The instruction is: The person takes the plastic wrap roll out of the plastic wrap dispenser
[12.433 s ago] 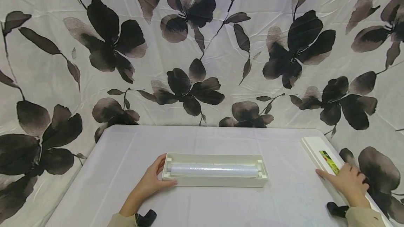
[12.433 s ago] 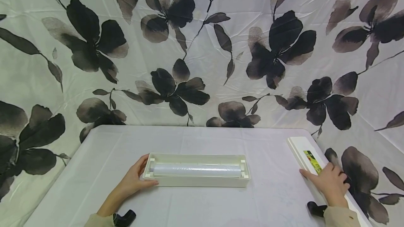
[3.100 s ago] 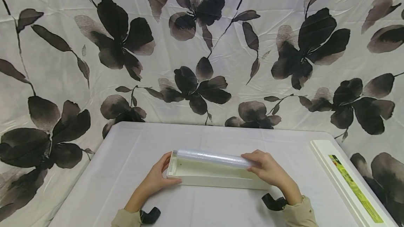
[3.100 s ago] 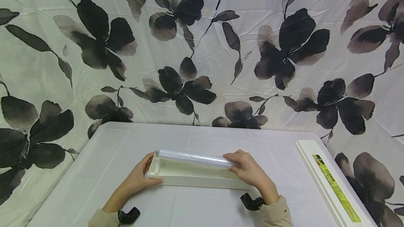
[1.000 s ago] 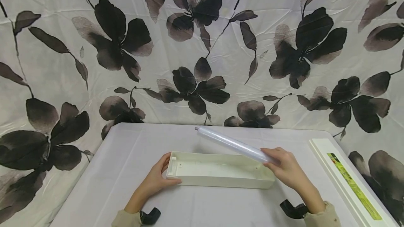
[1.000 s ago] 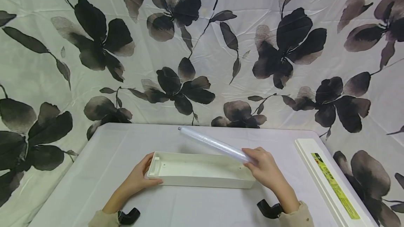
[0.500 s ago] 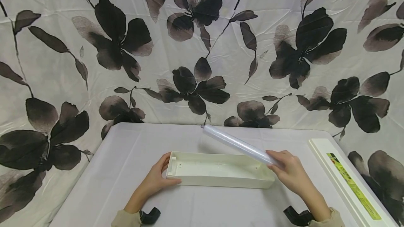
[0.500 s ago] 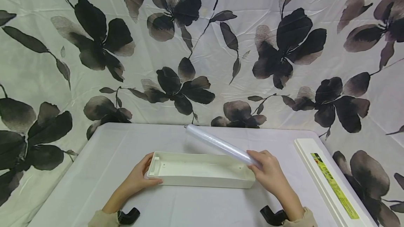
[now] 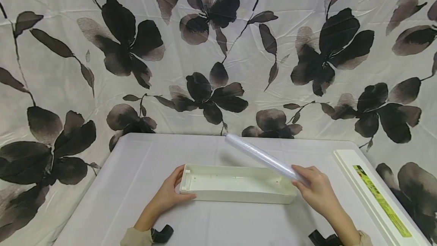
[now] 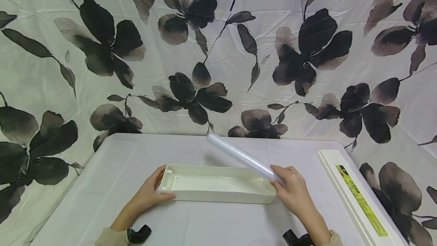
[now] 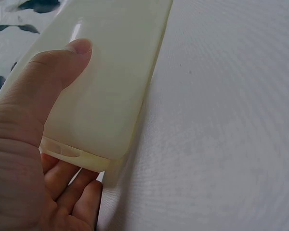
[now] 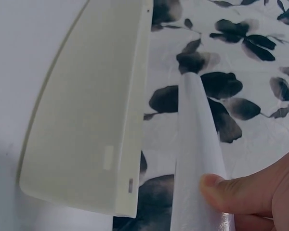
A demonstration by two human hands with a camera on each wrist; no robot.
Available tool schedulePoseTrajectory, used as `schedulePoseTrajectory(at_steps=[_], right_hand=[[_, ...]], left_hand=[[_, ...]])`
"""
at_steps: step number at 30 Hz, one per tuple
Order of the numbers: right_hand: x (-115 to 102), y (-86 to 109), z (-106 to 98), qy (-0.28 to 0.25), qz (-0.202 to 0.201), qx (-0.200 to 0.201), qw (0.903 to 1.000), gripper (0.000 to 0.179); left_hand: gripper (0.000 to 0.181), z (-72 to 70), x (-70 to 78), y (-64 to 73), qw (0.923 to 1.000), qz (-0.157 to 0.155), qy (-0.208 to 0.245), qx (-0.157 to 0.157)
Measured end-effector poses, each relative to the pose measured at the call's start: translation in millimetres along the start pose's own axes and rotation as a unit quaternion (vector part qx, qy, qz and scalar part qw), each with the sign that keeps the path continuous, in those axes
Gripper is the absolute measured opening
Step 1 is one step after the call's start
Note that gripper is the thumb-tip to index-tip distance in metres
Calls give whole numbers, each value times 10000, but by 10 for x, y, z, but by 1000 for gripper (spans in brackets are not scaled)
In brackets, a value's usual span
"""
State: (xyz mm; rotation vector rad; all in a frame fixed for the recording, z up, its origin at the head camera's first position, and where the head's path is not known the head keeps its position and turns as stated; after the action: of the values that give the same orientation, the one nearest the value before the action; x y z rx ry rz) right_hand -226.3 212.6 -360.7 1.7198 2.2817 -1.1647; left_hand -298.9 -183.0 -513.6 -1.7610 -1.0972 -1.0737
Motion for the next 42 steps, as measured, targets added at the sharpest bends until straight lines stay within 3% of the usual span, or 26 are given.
schedulePoseTrajectory(at_steps=[23,33,42], right_hand=[[154,100,-223,196,323,616,9974,47],[301,158,-271,341,717,570,9952,44],[413,261,-368,533,903,782,9914,45]], left_hand=[[101,-1,11,-1,10000,10,-10,-22],[102,2,23,0,10000,0,-15,-10],[102,-6,10,-3,10000,-43,-34,16]])
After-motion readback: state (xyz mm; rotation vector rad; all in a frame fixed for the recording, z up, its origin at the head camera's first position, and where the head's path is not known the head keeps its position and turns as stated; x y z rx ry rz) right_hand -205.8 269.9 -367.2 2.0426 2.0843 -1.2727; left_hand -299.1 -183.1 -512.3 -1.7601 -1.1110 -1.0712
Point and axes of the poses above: each hand's wrist, its own y-axis away from the middle knuckle, its own z-axis out of the palm, x = y × z, the point moved 10 cm from there along -y, towards the middle knuckle, and after that the axes turned 3 degrees about z, right-handed, at the moved point
